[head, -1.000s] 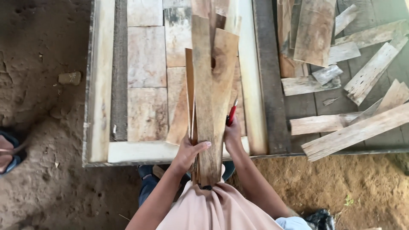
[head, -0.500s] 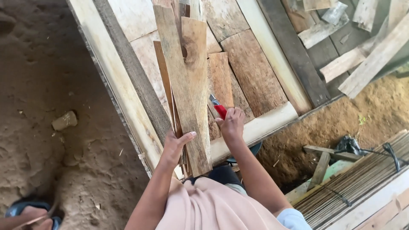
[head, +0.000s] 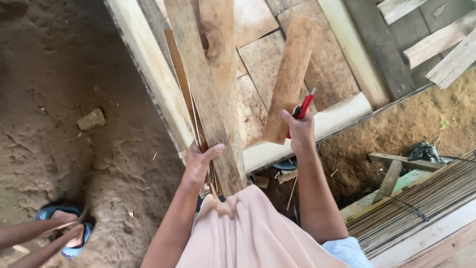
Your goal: The person cuts bark into smaller strips and shapes using a utility knife.
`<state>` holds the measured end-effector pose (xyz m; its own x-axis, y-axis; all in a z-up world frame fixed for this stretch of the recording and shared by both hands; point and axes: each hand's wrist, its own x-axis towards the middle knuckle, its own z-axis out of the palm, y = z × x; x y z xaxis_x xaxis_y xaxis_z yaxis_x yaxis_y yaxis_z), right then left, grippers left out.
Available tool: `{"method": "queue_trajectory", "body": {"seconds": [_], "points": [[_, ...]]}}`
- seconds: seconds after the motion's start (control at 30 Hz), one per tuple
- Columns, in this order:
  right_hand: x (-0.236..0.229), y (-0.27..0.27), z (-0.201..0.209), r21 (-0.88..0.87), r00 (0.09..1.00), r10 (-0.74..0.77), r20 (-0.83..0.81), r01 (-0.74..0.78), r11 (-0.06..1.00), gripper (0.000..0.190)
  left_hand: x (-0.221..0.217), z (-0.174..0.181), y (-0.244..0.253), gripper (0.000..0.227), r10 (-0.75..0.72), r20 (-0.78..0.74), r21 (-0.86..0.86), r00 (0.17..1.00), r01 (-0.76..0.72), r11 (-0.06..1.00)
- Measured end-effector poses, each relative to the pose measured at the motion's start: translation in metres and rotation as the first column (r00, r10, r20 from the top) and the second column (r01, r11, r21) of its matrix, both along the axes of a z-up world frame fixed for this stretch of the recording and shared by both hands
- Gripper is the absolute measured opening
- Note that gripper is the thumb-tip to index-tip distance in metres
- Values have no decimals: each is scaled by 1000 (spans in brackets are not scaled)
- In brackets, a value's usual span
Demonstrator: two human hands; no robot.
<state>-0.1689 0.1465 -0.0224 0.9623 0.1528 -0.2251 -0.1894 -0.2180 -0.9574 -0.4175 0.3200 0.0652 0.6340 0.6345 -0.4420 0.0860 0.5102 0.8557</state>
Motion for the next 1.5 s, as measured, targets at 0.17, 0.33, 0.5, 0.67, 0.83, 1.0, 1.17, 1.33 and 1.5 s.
{"method": "queue_trajectory", "body": {"seconds": [0.17, 0.33, 0.5, 0.67, 0.83, 1.0, 1.17, 1.33, 1.5], "points": [[-103, 60, 104, 272, 957, 189, -218, -126, 954, 33, -13, -3, 29, 43, -38, 39, 22, 999, 37, 999], [-138, 126, 74, 258, 880, 471, -66, -441, 860, 37, -16, 35, 79, 39, 8, 56, -55, 998, -5, 998], [-157, 225, 61, 13, 767, 631, 117, -636, 771, 24, -40, 1, 186, 54, -99, 74, -36, 992, 102, 994], [-194, 336, 71, -197, 711, 673, 204, -643, 740, 28, -69, 5, 297, 53, -150, 53, -33, 987, 152, 988], [-209, 388, 70, -165, 805, 555, 209, -530, 831, 37, -69, -2, 366, 46, -257, 64, -14, 964, 258, 966], [-195, 393, 42, 87, 942, 333, 39, -335, 938, 32, -35, -10, 394, 49, -394, 139, -49, 909, 404, 914], [-154, 404, 74, 351, 996, 53, -77, -22, 936, 34, 16, 2, 425, 36, -469, 130, -38, 874, 477, 878], [-94, 420, 94, 450, 949, -292, -117, 313, 837, 30, 81, 21, 466, 31, -511, 144, 13, 847, 515, 857], [11, 423, 24, 282, 750, -653, -103, 652, 704, 29, 161, 53, 529, 40, -708, 5, 30, 706, 708, 706]]}}
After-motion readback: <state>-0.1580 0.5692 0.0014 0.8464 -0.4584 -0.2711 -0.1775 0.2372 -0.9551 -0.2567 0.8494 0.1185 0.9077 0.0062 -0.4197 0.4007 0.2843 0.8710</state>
